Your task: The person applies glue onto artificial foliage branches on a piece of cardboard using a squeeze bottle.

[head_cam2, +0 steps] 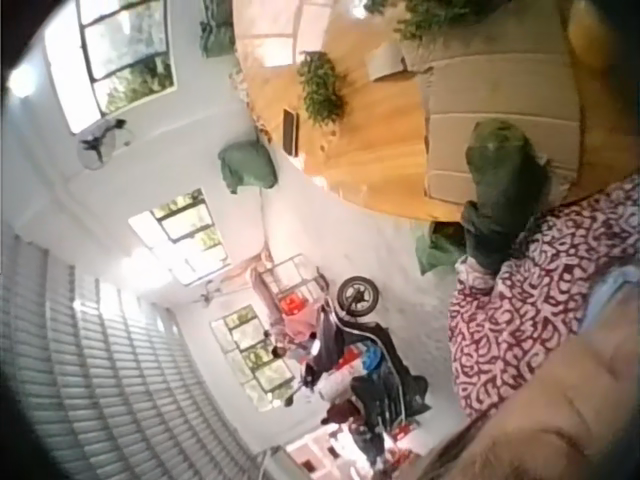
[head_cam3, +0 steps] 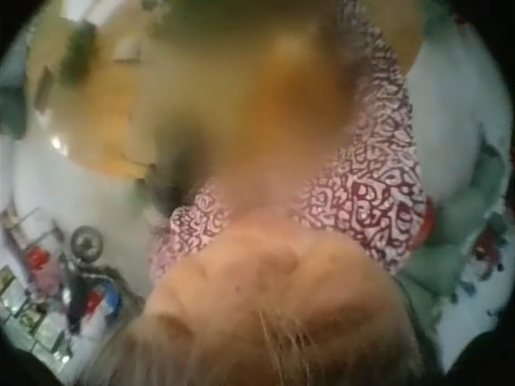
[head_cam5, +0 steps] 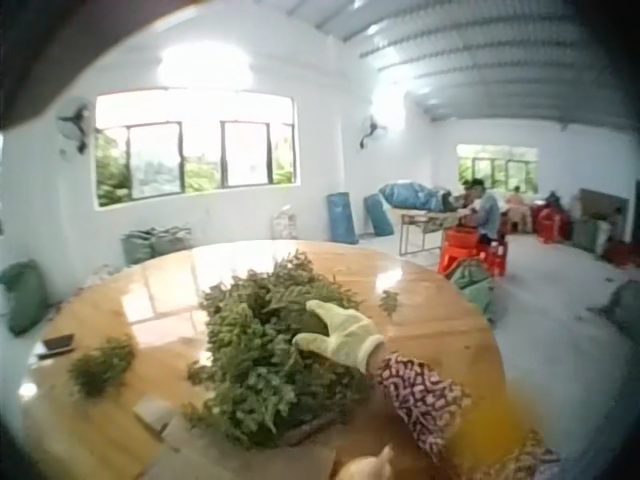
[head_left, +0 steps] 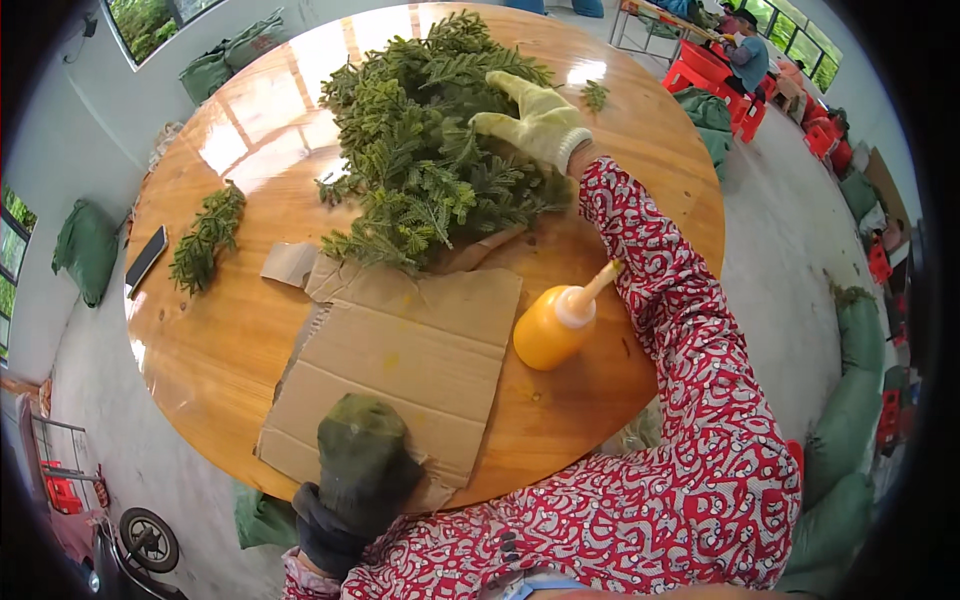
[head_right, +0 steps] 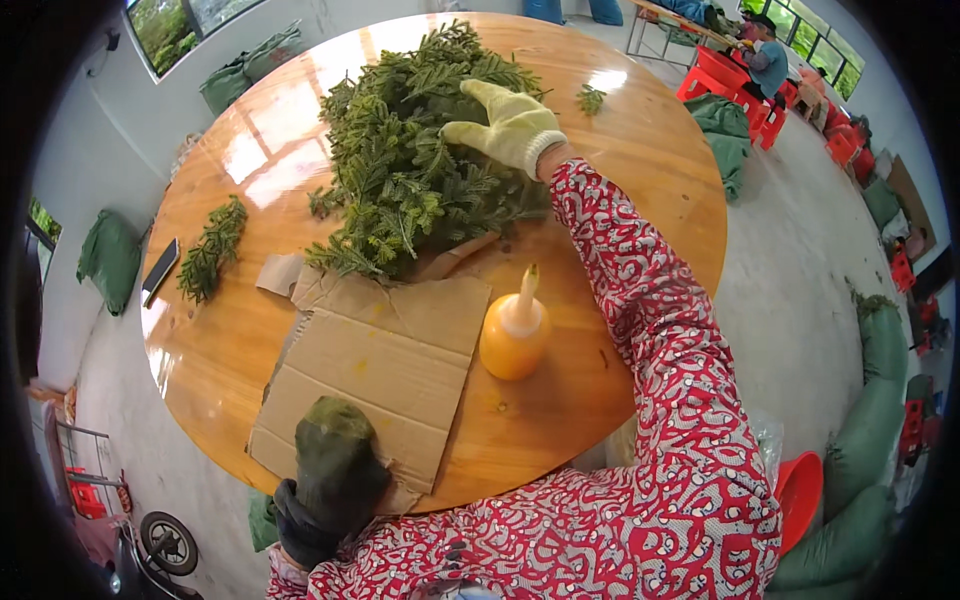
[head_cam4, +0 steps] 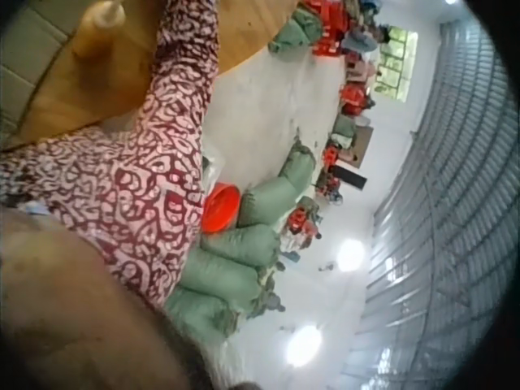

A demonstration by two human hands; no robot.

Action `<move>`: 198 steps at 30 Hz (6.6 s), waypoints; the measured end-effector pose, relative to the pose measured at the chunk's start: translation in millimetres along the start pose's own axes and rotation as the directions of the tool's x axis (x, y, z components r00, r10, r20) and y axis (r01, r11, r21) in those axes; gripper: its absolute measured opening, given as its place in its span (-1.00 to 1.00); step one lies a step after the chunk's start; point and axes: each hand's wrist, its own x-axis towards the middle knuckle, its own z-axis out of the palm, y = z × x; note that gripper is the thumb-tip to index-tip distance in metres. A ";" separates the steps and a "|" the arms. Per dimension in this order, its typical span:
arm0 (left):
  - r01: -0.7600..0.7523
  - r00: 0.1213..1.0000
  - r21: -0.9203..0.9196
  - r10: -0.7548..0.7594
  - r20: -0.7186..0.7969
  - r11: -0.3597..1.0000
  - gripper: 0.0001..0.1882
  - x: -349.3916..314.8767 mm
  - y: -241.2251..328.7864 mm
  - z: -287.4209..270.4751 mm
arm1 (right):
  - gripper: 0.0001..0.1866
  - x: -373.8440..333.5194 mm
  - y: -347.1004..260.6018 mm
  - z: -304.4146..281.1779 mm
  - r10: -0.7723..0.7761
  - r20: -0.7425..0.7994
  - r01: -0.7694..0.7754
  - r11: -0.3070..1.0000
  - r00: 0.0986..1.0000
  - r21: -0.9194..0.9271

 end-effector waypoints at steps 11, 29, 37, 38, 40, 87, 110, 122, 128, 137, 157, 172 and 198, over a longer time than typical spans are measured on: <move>0.042 0.971 -0.325 -0.116 -0.210 0.945 -0.41 -30.5 -12.1 -7.6 | -0.58 -22.1 -3.0 -13.3 0.236 -0.212 0.046 0.560 0.948 0.827; -0.509 0.826 -0.113 0.447 -0.342 0.854 -0.55 115.2 39.4 -32.6 | -0.59 -95.2 -30.0 -69.7 0.383 0.136 -0.024 -0.284 0.913 0.958; -0.616 0.715 0.227 0.656 -0.242 0.755 -0.80 194.0 48.9 6.2 | -0.58 -173.3 -44.8 -80.9 0.312 0.202 -0.106 -0.299 0.928 0.948; -0.611 0.717 0.226 0.652 -0.249 0.758 -0.80 196.2 49.5 12.2 | -0.58 -187.0 -44.4 -82.3 0.333 0.218 -0.114 -0.305 0.917 0.945; -0.526 0.761 0.406 0.626 -0.167 0.747 -0.82 199.6 56.1 18.1 | -0.58 -210.8 -48.2 -86.6 0.340 0.215 -0.115 -0.290 0.916 0.950; -0.002 0.974 0.149 0.035 -0.223 0.989 -0.93 172.2 -173.3 18.7 | -0.29 -218.0 -102.7 -45.7 0.060 0.179 -0.121 -0.530 0.982 0.840; -0.230 0.968 0.098 0.238 -0.079 0.968 -0.91 52.5 -76.9 -25.0 | -0.26 -187.4 -126.9 -54.5 0.177 0.221 -0.166 -0.282 0.959 0.945; 0.055 0.997 -0.452 -0.021 0.079 0.890 -0.71 24.7 -30.4 -38.0 | -0.45 -169.7 -134.8 -36.2 0.175 0.281 -0.219 -0.309 0.944 0.926; 0.170 0.980 -0.539 -0.084 0.179 0.825 -0.77 20.9 -23.9 -39.7 | -0.48 -162.5 -138.2 -25.4 0.213 0.358 -0.273 -0.345 0.909 0.898; -0.149 0.988 -0.056 0.150 0.021 0.987 -0.81 15.3 1.8 -71.4 | -0.43 -162.1 -124.8 -13.4 0.267 0.424 -0.316 -0.367 0.865 0.875; -0.239 0.960 -0.180 0.205 -0.188 0.954 -0.63 26.1 -49.1 6.3 | -0.68 -147.1 -166.1 -44.5 0.168 0.140 -0.136 -0.040 0.976 0.990; -0.216 0.972 -0.229 0.188 -0.139 0.949 -0.64 20.8 -42.4 5.1 | -0.54 -160.3 -151.7 -51.6 -0.354 -0.283 0.266 0.914 0.891 -0.306; -0.219 0.971 -0.165 0.198 -0.134 0.962 -0.64 20.3 -32.7 5.6 | -0.44 -149.7 -171.2 -52.4 0.102 -0.022 -0.007 0.279 0.995 0.960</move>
